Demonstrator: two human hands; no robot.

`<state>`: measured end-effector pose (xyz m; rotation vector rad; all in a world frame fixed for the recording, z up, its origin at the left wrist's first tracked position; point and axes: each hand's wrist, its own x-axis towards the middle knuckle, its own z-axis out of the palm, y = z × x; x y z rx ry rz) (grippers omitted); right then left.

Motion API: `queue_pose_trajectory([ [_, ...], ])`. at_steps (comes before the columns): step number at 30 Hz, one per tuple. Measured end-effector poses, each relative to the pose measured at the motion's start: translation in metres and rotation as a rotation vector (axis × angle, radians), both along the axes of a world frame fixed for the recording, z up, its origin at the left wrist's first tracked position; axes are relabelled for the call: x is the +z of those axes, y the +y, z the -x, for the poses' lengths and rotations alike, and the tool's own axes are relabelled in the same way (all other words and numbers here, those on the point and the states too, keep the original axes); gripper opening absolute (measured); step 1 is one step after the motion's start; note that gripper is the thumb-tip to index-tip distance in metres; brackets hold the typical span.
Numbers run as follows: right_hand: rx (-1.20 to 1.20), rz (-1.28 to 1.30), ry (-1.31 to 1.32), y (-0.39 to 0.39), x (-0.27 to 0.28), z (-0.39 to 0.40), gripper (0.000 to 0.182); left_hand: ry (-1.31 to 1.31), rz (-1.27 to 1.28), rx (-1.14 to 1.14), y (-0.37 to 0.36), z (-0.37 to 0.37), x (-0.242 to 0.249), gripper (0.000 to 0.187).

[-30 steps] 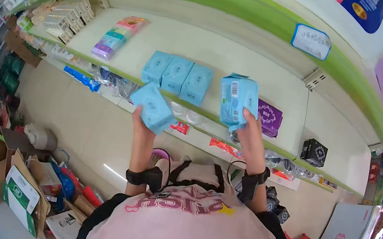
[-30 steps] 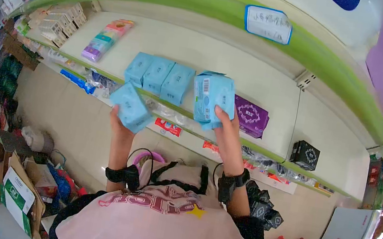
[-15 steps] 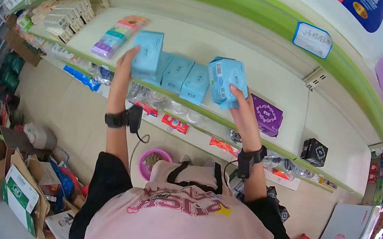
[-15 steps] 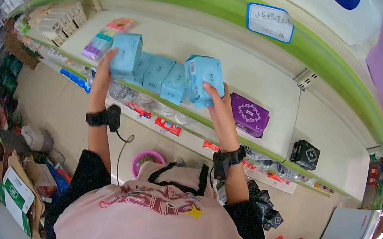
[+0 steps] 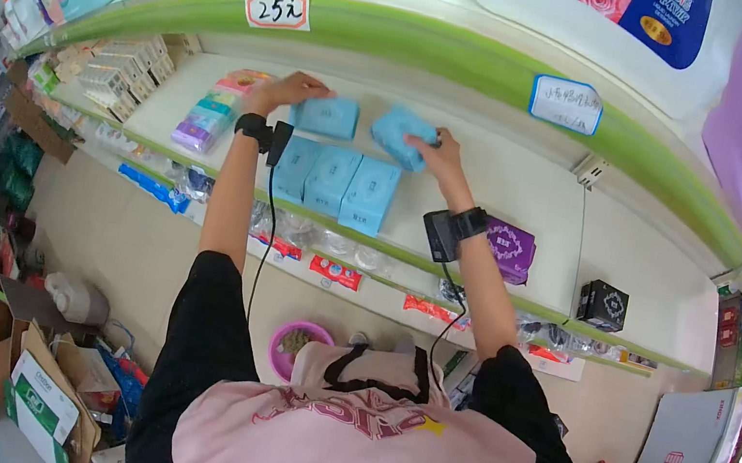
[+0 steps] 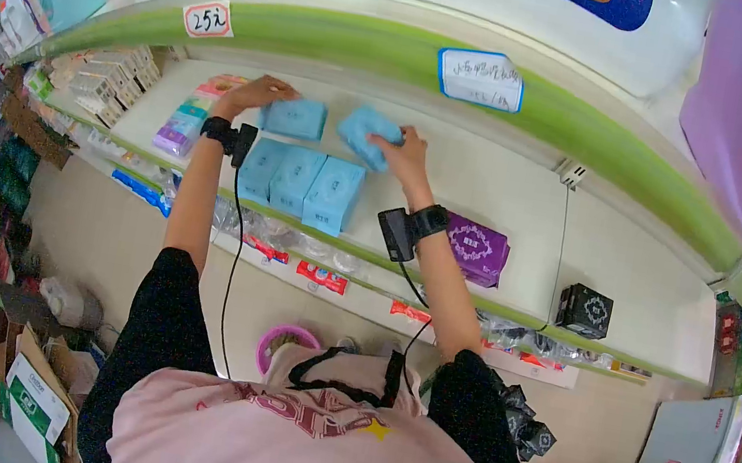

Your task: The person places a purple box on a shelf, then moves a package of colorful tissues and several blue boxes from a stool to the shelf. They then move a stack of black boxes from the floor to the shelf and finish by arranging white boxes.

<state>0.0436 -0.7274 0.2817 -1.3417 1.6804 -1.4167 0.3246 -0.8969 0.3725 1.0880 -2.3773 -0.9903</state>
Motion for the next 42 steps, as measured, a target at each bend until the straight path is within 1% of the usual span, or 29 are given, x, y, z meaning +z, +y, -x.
queue_pose_trajectory([
  [1, -0.032, -0.031, 0.219, -0.008, -0.010, 0.005, 0.057, -0.021, -0.017, -0.089, -0.002, 0.003, -0.007, 0.035],
  [2, 0.048, -0.101, 0.080, -0.002, -0.005, 0.004, 0.050, -0.009, -0.058, -0.058, -0.005, 0.004, -0.018, 0.035],
  [3, 0.047, -0.100, 0.079, 0.002, 0.000, 0.003, 0.050, -0.010, -0.057, -0.059, -0.008, 0.003, -0.027, 0.035],
  [5, 0.187, -0.189, -0.023, 0.005, -0.001, 0.003, 0.061, -0.081, -0.145, 0.008, -0.008, 0.002, -0.035, 0.036],
  [6, 0.181, -0.189, -0.029, 0.004, 0.000, 0.003, 0.061, -0.111, -0.243, -0.054, -0.009, -0.002, -0.037, 0.040],
  [8, 0.232, 0.000, 0.087, 0.000, -0.002, 0.003, 0.049, -0.111, -0.271, -0.125, -0.012, -0.004, -0.044, 0.042],
  [9, 0.225, -0.001, 0.083, -0.004, -0.001, 0.005, 0.049, -0.104, -0.297, -0.189, -0.014, -0.005, -0.047, 0.043],
  [11, 0.405, 0.010, 0.102, -0.009, 0.005, 0.007, 0.050, -0.130, -0.353, -0.188, -0.007, -0.009, -0.035, 0.046],
  [13, 0.402, -0.005, 0.132, -0.013, 0.006, 0.005, 0.049, -0.249, -0.185, -0.099, 0.004, -0.013, -0.021, 0.048],
  [14, 0.406, -0.018, 0.168, -0.014, 0.007, 0.003, 0.048, -0.271, -0.279, -0.021, 0.022, -0.012, -0.004, 0.052],
  [15, 0.407, -0.021, 0.168, -0.014, 0.007, -0.002, 0.048, -0.271, -0.282, -0.020, 0.027, -0.014, -0.008, 0.052],
  [18, 0.365, -0.018, 0.192, -0.009, 0.005, -0.015, 0.049, -0.134, -0.337, -0.016, 0.034, -0.021, -0.018, 0.052],
  [21, 0.342, 0.076, 0.231, -0.009, 0.001, -0.018, 0.049, -0.045, -0.386, -0.056, 0.032, -0.025, -0.024, 0.050],
  [23, 0.333, 0.007, 0.262, -0.004, 0.003, -0.021, 0.049, -0.087, -0.275, -0.280, 0.021, -0.024, -0.028, 0.047],
  [24, 0.346, 0.002, 0.262, -0.002, 0.003, -0.022, 0.049, -0.165, -0.296, -0.164, 0.022, -0.020, -0.026, 0.045],
  [25, 0.334, 0.025, 0.240, -0.001, 0.002, -0.023, 0.051, -0.161, -0.303, -0.155, 0.023, -0.017, -0.022, 0.045],
  [27, 0.327, 0.047, 0.219, 0.004, 0.000, -0.026, 0.053, -0.162, -0.430, -0.153, 0.023, -0.013, -0.016, 0.042],
  [29, 0.336, 0.022, 0.116, 0.007, 0.006, -0.025, 0.065, -0.217, -0.441, -0.126, 0.025, -0.012, -0.012, 0.046],
  [30, 0.339, 0.028, 0.120, 0.011, 0.007, -0.028, 0.065, -0.251, -0.386, -0.110, 0.027, -0.013, -0.011, 0.052],
  [31, 0.237, 0.033, 0.279, 0.016, 0.005, -0.033, 0.070, -0.284, -0.330, -0.094, 0.028, -0.013, -0.010, 0.057],
  [32, 0.134, 0.037, 0.443, 0.022, 0.004, -0.037, 0.076, -0.270, -0.325, -0.090, 0.025, -0.018, -0.015, 0.057],
  [33, 0.143, 0.040, 0.469, 0.028, 0.004, -0.037, 0.076, -0.233, -0.142, -0.143, 0.024, -0.026, -0.022, 0.064],
  [34, 0.130, 0.037, 0.235, 0.033, 0.007, -0.037, 0.079, -0.195, 0.046, -0.189, 0.022, -0.033, -0.028, 0.071],
  [35, 0.116, 0.032, 0.000, 0.037, 0.007, -0.038, 0.082, -0.160, 0.072, -0.166, 0.034, -0.038, -0.024, 0.081],
  [37, 0.094, 0.063, 0.012, 0.043, 0.002, -0.045, 0.085, -0.038, -0.151, -0.023, 0.069, -0.047, -0.016, 0.081],
  [39, 0.056, 0.026, -0.141, 0.051, 0.004, -0.056, 0.087, -0.025, -0.140, 0.050, 0.088, -0.056, -0.035, 0.080],
  [40, 0.025, 0.044, -0.150, 0.049, -0.001, -0.061, 0.086, 0.035, -0.074, 0.042, 0.105, -0.056, -0.039, 0.078],
  [41, 0.027, 0.042, -0.157, 0.043, -0.014, -0.063, 0.086, 0.028, -0.076, 0.045, 0.112, -0.054, -0.043, 0.078],
  [42, 0.022, 0.110, -0.106, 0.035, -0.026, -0.066, 0.084, 0.051, 0.021, 0.102, 0.118, -0.051, -0.049, 0.077],
])
